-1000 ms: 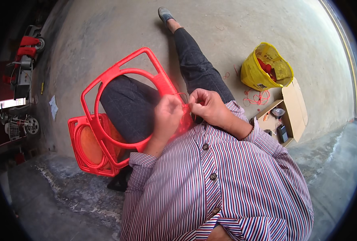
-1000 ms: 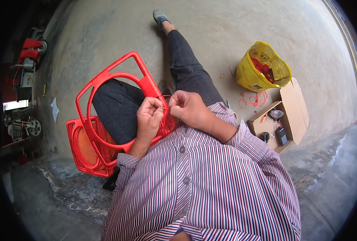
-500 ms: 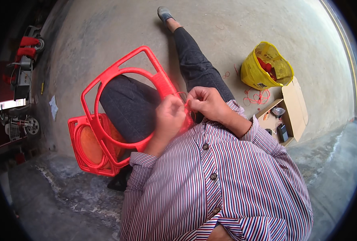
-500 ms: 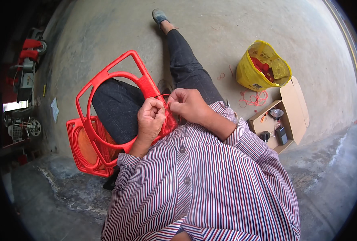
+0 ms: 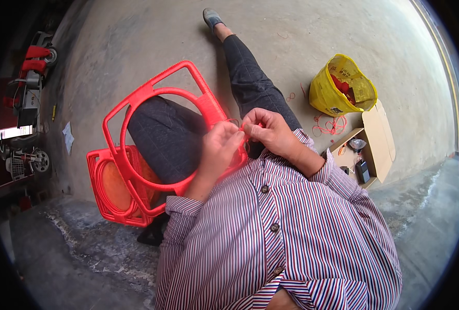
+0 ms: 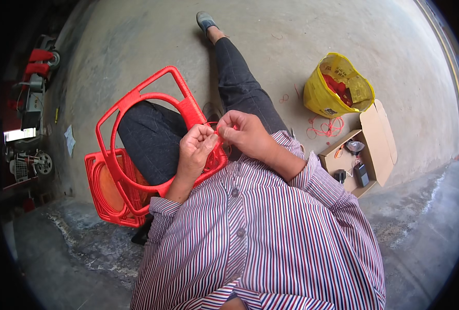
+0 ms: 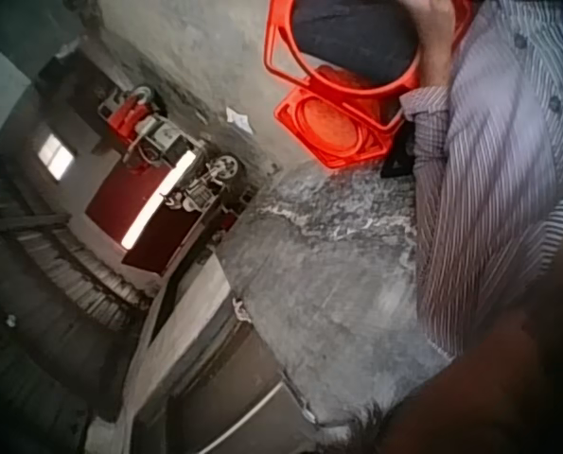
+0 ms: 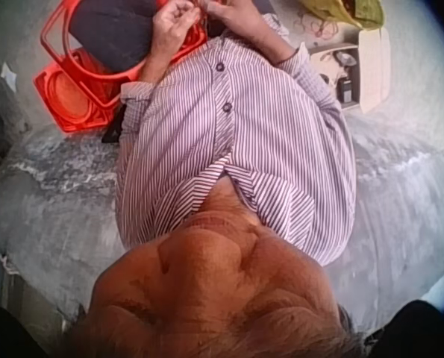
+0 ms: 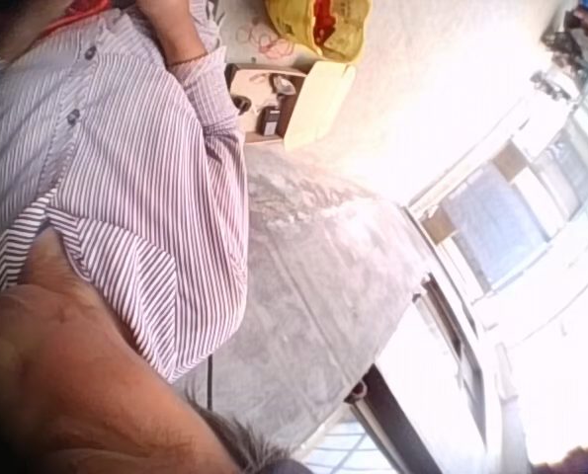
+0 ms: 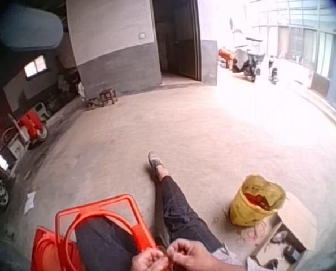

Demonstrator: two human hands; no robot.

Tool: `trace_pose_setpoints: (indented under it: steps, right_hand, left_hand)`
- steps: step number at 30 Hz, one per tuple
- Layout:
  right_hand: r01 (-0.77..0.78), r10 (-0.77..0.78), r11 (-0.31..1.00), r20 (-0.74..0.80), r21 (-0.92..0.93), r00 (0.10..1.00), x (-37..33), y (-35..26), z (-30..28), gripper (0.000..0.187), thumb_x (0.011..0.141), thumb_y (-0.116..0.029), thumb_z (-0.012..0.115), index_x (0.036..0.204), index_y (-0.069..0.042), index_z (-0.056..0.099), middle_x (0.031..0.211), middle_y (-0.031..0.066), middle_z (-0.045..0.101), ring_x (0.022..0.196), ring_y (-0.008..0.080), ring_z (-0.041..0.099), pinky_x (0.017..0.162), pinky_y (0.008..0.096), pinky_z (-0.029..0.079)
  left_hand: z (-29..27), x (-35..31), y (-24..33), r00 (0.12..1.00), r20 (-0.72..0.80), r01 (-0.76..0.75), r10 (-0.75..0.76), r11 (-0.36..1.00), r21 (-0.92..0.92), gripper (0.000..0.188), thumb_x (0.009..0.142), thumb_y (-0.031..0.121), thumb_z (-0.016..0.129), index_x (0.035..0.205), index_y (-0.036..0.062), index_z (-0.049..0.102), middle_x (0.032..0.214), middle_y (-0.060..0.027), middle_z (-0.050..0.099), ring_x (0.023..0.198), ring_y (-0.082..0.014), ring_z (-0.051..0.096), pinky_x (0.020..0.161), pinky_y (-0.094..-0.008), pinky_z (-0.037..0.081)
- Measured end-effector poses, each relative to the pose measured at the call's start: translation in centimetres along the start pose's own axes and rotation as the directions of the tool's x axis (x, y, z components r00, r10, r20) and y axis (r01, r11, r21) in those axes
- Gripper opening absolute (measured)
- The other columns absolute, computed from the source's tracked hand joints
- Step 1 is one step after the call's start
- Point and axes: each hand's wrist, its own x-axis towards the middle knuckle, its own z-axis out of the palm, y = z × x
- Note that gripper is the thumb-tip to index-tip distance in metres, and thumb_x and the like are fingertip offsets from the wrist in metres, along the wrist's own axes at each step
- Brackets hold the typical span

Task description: Winding red string around a red plastic furniture frame to create a woven surface.

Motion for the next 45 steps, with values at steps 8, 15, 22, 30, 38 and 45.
trace_pose_setpoints:
  steps: [8,15,22,30,38,45]
  right_hand:
    - [0.145,-0.135,0.975,0.072,-0.168,0.988,-0.3,-0.1,0.1,0.01,0.093,-0.01,0.058,0.094,-0.001,0.058,0.078,-0.0008,0.058,0.07,0.0057,0.056,0.063,0.0229,0.049]
    - [-0.015,0.011,0.998,0.047,0.064,0.999,-0.2,0.0,0.4,0.009,0.093,-0.013,0.057,0.094,-0.004,0.056,0.079,-0.0018,0.056,0.07,0.0064,0.054,0.064,0.0218,0.047]
    - [0.011,-0.02,0.984,0.052,0.18,0.998,-0.1,-0.3,0.2,0.012,0.092,-0.015,0.06,0.097,-0.005,0.054,0.08,-0.0009,0.057,0.068,0.0071,0.054,0.063,0.0225,0.046]
    - [-0.141,0.108,0.946,0.125,0.292,0.986,0.3,0.8,-0.1,0.026,0.084,-0.015,0.071,0.103,-0.003,0.06,0.085,0.0015,0.062,0.067,0.008,0.054,0.064,0.0225,0.046]
    - [-0.031,0.016,0.908,0.038,0.417,0.999,0.4,-1.1,-1.7,0.025,0.091,-0.025,0.061,0.1,-0.002,0.062,0.098,0.0125,0.067,0.096,0.02,0.064,0.09,0.0342,0.049]
    - [0.09,-0.142,0.636,0.001,0.766,0.99,0.6,-1.8,-5.3,0.034,0.099,-0.037,0.044,0.106,-0.004,0.054,0.085,0.0085,0.063,0.073,0.0201,0.06,0.076,0.0411,0.049]
  left_hand:
    - [0.1,0.4,-0.4,0.996,-0.062,0.045,-0.059,0.975,-0.217,0.004,0.086,0.001,0.056,0.085,0.0046,0.056,0.078,0.0027,0.055,0.065,-0.0011,0.046,0.061,-0.0184,0.04]
    - [-0.4,0.3,-1.3,0.991,-0.004,0.114,-0.133,0.865,-0.488,0.005,0.088,0.002,0.053,0.092,0.004,0.055,0.086,-0.0034,0.06,0.076,-0.0092,0.059,0.075,-0.0253,0.052]
    - [-0.4,0.3,-0.8,0.987,-0.007,0.129,-0.162,0.81,-0.572,0.006,0.09,0.004,0.052,0.096,0.0042,0.054,0.09,-0.0041,0.06,0.078,-0.0107,0.06,0.077,-0.0266,0.053]
    - [0.4,0.3,0.2,0.99,-0.023,0.109,-0.14,0.857,-0.503,0.007,0.091,0.006,0.054,0.098,0.0039,0.055,0.09,-0.0038,0.06,0.08,-0.009,0.059,0.076,-0.0252,0.051]
    - [-3.2,1.0,-0.4,0.831,-0.404,-0.282,0.382,0.916,0.286,0.019,0.088,0.001,0.054,0.107,0.0008,0.053,0.102,-0.0091,0.054,0.09,-0.0109,0.052,0.085,-0.024,0.043]
    - [-4.5,1.4,0.4,0.906,-0.074,0.355,-0.418,0.841,-0.408,0.028,0.094,0.023,0.057,0.11,-0.0001,0.053,0.084,-0.0114,0.064,0.057,-0.0145,0.058,0.052,-0.0237,0.048]
